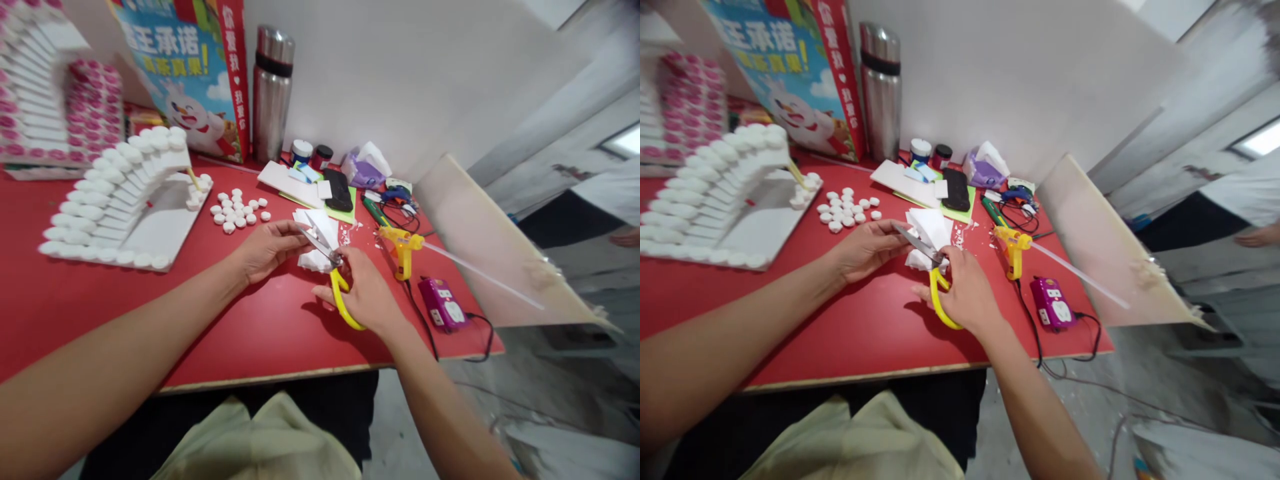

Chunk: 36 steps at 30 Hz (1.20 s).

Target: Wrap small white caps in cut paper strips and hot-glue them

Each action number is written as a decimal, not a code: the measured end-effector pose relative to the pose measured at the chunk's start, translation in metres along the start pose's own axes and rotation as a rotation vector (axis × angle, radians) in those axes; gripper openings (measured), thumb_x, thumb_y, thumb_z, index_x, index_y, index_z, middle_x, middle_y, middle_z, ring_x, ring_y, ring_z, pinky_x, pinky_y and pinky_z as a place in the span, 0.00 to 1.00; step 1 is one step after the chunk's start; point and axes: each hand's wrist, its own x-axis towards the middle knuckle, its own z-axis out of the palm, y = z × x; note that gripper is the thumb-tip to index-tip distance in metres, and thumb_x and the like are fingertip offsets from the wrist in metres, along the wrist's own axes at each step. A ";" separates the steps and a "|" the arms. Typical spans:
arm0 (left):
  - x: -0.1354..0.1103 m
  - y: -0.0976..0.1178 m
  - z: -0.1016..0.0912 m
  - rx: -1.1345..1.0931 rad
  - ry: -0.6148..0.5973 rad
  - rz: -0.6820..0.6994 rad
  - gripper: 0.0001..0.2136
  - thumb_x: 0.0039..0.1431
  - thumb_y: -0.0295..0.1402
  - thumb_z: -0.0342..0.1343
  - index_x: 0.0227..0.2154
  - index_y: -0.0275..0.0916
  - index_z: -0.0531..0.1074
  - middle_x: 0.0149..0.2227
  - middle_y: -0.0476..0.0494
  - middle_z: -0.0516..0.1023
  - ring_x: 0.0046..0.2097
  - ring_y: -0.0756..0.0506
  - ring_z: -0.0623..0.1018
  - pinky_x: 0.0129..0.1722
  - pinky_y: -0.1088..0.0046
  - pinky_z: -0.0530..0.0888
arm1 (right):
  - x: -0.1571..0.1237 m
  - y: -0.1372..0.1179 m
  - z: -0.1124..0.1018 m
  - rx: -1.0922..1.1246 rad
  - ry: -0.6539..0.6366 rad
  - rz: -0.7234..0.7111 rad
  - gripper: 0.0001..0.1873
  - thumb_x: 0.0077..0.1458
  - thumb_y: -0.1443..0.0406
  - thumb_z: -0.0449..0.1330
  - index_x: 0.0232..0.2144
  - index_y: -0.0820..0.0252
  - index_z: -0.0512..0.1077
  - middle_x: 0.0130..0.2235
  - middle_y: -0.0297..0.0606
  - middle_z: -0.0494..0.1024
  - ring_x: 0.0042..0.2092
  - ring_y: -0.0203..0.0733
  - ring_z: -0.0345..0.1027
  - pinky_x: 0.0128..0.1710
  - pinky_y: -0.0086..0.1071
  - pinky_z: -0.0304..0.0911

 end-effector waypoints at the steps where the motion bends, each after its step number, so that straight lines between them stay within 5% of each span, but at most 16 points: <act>1: 0.000 0.000 0.000 0.008 -0.002 0.012 0.12 0.42 0.25 0.78 0.30 0.33 0.81 0.33 0.45 0.84 0.38 0.48 0.83 0.52 0.66 0.80 | 0.001 0.000 0.000 -0.008 0.003 -0.007 0.31 0.55 0.47 0.69 0.52 0.59 0.68 0.47 0.49 0.77 0.47 0.55 0.73 0.47 0.47 0.69; 22: 0.000 -0.004 0.000 0.145 0.033 0.075 0.18 0.34 0.36 0.82 0.28 0.35 0.83 0.31 0.42 0.85 0.36 0.46 0.83 0.53 0.62 0.79 | 0.002 -0.001 0.018 -0.127 0.030 0.004 0.34 0.59 0.45 0.66 0.59 0.59 0.70 0.45 0.51 0.74 0.42 0.55 0.73 0.44 0.46 0.71; 36: 0.000 -0.004 0.001 0.101 0.072 0.065 0.17 0.32 0.31 0.81 0.27 0.33 0.83 0.30 0.44 0.84 0.32 0.48 0.82 0.46 0.67 0.80 | 0.001 0.011 0.032 -0.126 0.136 -0.043 0.34 0.61 0.44 0.65 0.58 0.61 0.73 0.41 0.50 0.80 0.40 0.54 0.75 0.43 0.42 0.70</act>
